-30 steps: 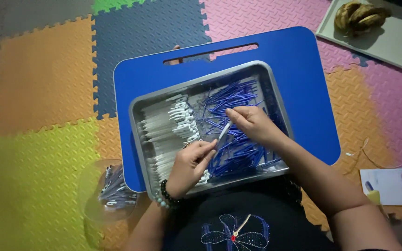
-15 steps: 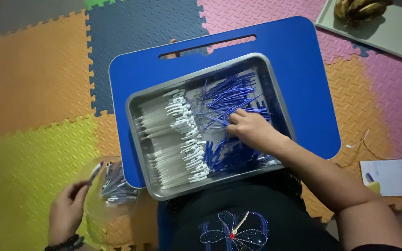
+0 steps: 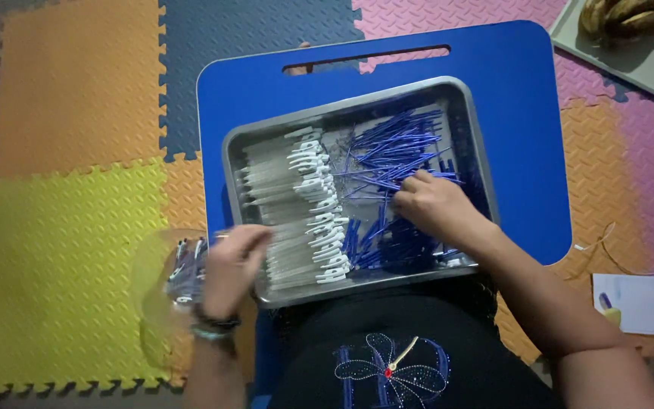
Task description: Assembling small blue and white plastic stationery components by hand
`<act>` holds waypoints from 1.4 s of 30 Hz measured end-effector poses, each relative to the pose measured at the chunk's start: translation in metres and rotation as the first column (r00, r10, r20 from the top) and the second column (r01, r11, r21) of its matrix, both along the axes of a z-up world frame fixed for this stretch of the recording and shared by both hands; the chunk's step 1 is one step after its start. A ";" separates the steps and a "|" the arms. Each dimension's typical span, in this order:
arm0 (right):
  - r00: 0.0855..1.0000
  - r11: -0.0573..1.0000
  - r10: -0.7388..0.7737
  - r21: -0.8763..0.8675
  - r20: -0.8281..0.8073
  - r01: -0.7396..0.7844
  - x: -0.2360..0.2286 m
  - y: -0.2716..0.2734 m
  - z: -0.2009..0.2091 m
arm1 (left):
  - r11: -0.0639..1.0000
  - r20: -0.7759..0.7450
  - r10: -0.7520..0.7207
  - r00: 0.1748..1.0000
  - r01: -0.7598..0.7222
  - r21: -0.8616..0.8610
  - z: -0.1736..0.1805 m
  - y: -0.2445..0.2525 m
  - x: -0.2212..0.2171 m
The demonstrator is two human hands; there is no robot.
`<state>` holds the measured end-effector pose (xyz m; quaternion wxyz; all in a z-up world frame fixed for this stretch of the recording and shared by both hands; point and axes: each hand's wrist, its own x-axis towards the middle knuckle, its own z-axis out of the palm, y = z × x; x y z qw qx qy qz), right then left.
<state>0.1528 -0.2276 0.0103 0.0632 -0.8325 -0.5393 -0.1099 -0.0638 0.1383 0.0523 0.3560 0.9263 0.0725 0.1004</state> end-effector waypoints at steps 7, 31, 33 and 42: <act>0.995 0.998 -0.064 -0.014 0.081 0.066 -0.011 0.002 -0.033 | 0.897 -0.179 -0.068 0.982 0.138 0.419 -0.042 -0.038 0.014; 0.791 0.925 -0.371 -0.118 -0.487 0.361 -0.014 -0.053 0.035 | 0.920 0.093 -0.005 0.996 0.041 -0.391 -0.018 -0.104 0.076; 0.869 0.939 -0.326 -0.023 -0.374 0.342 -0.002 -0.068 0.014 | 0.906 0.045 -0.076 0.996 0.088 -0.414 -0.004 -0.114 0.089; 0.693 0.723 0.505 0.691 -0.514 -0.015 -0.019 -0.097 0.200 | 0.936 -0.507 -0.347 0.789 0.256 -0.242 0.013 -0.161 0.145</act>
